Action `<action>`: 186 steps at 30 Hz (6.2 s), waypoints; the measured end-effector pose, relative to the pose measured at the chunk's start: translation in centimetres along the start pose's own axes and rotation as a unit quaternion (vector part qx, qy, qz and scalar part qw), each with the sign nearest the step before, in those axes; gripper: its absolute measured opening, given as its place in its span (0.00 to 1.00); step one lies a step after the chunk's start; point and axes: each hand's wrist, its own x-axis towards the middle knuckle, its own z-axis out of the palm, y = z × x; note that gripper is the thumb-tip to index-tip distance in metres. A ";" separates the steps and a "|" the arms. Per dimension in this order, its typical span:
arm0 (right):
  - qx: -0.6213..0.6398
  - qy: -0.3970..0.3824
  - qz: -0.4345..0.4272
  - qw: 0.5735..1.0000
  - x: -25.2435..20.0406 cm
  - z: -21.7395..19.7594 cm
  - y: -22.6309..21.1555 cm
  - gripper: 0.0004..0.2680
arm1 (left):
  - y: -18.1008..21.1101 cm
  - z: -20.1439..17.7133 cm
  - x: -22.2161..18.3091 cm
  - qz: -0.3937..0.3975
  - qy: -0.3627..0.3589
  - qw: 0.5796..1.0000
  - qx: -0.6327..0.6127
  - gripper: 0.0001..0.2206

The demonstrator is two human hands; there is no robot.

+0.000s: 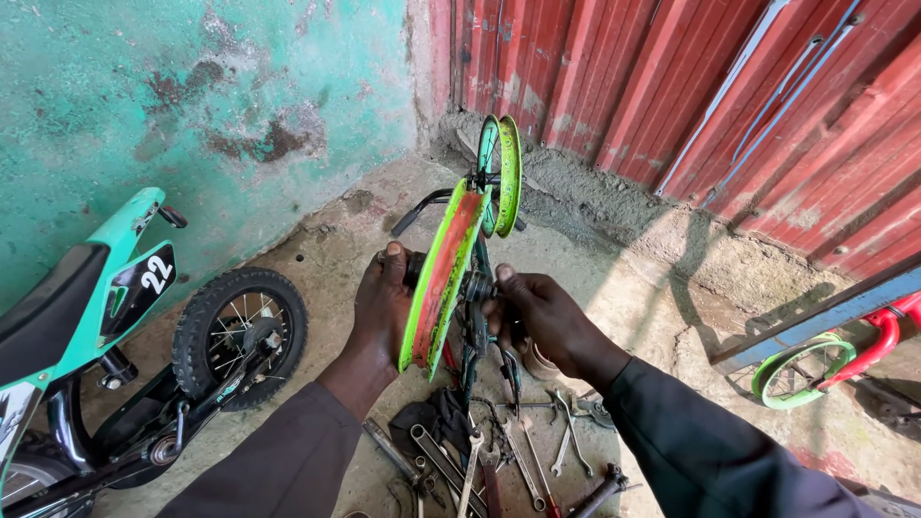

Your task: Repairing and adjusting bicycle wheels and hubs using a wrench and measuring tape

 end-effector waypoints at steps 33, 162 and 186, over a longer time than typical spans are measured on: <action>0.077 0.082 0.163 0.980 -0.7 -0.9 0.1 0.15 | 1.3 -1.7 1.1 0.261 -0.252 0.869 0.337 0.09; -0.113 -0.016 0.054 0.992 1.0 -1.9 1.3 0.12 | 2.8 -0.4 2.0 0.122 -0.159 0.726 0.657 0.14; -0.100 0.022 0.026 0.994 0.2 -1.1 1.4 0.19 | 2.1 -0.6 3.1 0.153 -0.157 0.752 0.622 0.14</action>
